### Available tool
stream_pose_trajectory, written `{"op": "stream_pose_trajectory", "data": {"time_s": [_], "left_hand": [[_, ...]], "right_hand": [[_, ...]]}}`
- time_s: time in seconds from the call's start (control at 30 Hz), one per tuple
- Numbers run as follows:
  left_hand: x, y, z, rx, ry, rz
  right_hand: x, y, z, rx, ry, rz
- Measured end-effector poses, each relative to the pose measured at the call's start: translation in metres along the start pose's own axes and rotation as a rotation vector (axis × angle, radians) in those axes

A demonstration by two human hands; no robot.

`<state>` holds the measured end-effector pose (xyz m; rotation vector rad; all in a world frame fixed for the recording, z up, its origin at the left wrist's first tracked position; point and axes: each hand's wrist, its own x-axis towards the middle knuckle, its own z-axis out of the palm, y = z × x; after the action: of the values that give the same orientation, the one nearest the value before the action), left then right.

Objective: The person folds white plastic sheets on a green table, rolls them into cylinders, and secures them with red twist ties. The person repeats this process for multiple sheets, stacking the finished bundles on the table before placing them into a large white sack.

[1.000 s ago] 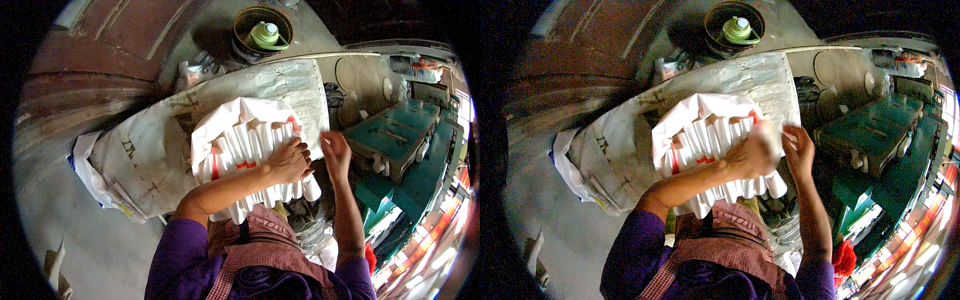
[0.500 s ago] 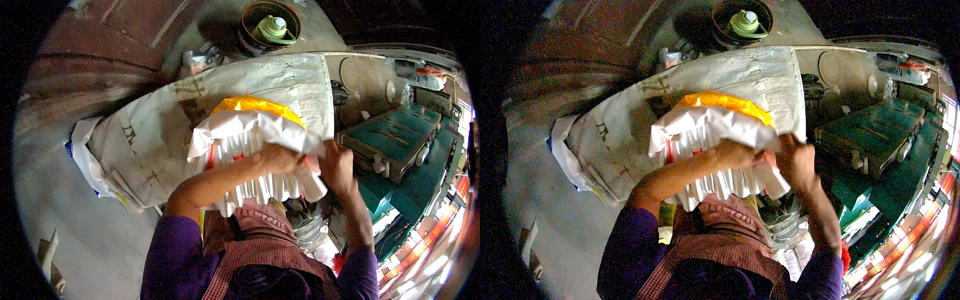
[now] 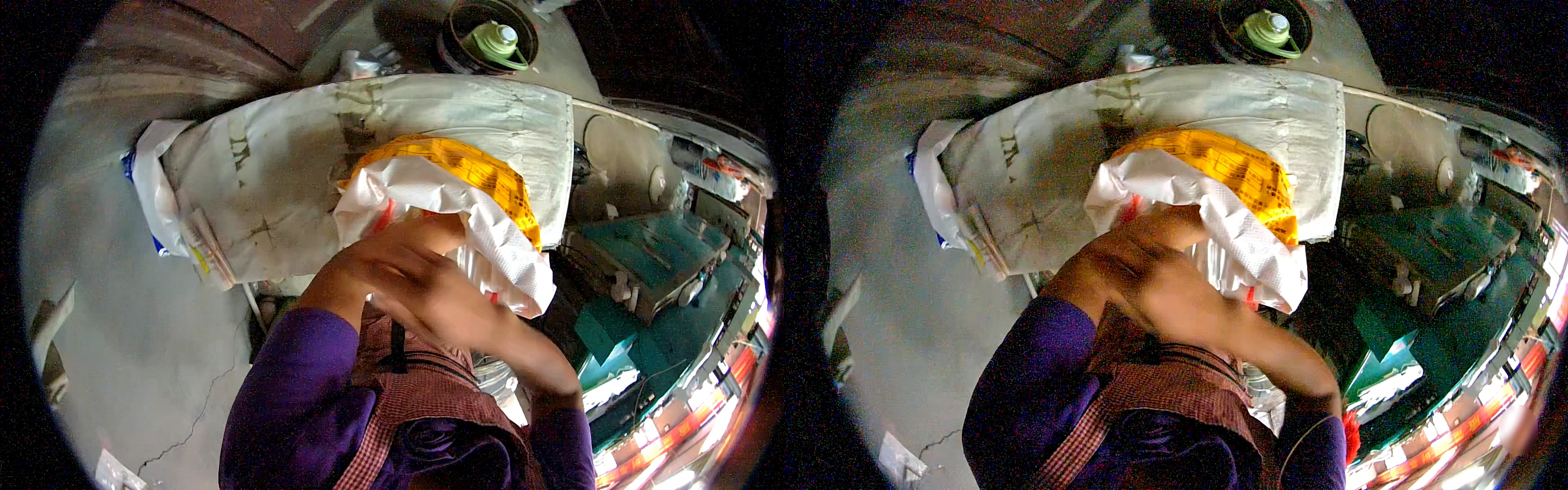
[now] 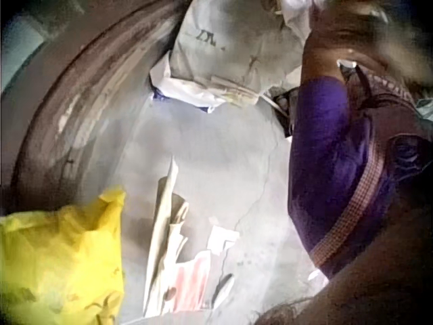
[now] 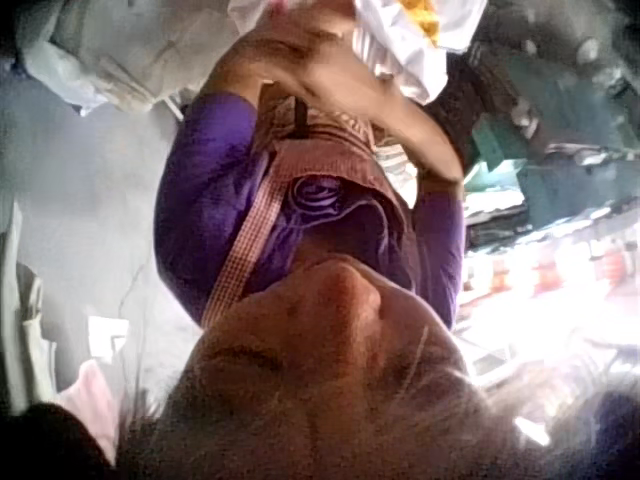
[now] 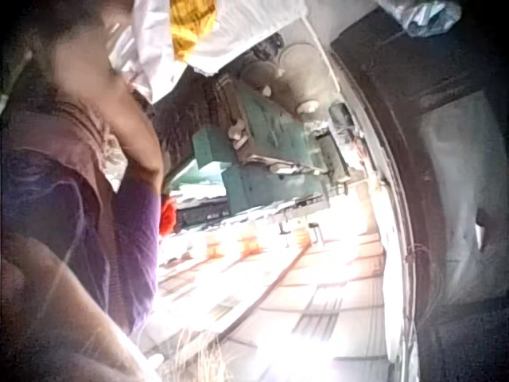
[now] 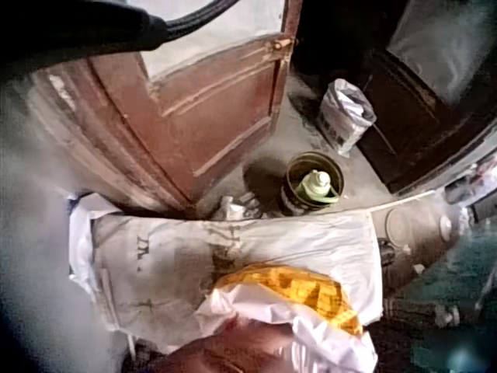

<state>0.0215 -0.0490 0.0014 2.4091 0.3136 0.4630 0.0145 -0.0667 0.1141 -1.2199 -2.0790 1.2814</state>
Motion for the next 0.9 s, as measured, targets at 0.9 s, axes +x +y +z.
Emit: {"op": "stream_pose_trajectory", "data": {"time_s": [0.9], "left_hand": [[-0.194, 0.047, -0.046, 0.033, 0.352, -1.111]], "right_hand": [[-0.024, 0.146, 0.037, -0.295, -0.013, -0.081]]}}
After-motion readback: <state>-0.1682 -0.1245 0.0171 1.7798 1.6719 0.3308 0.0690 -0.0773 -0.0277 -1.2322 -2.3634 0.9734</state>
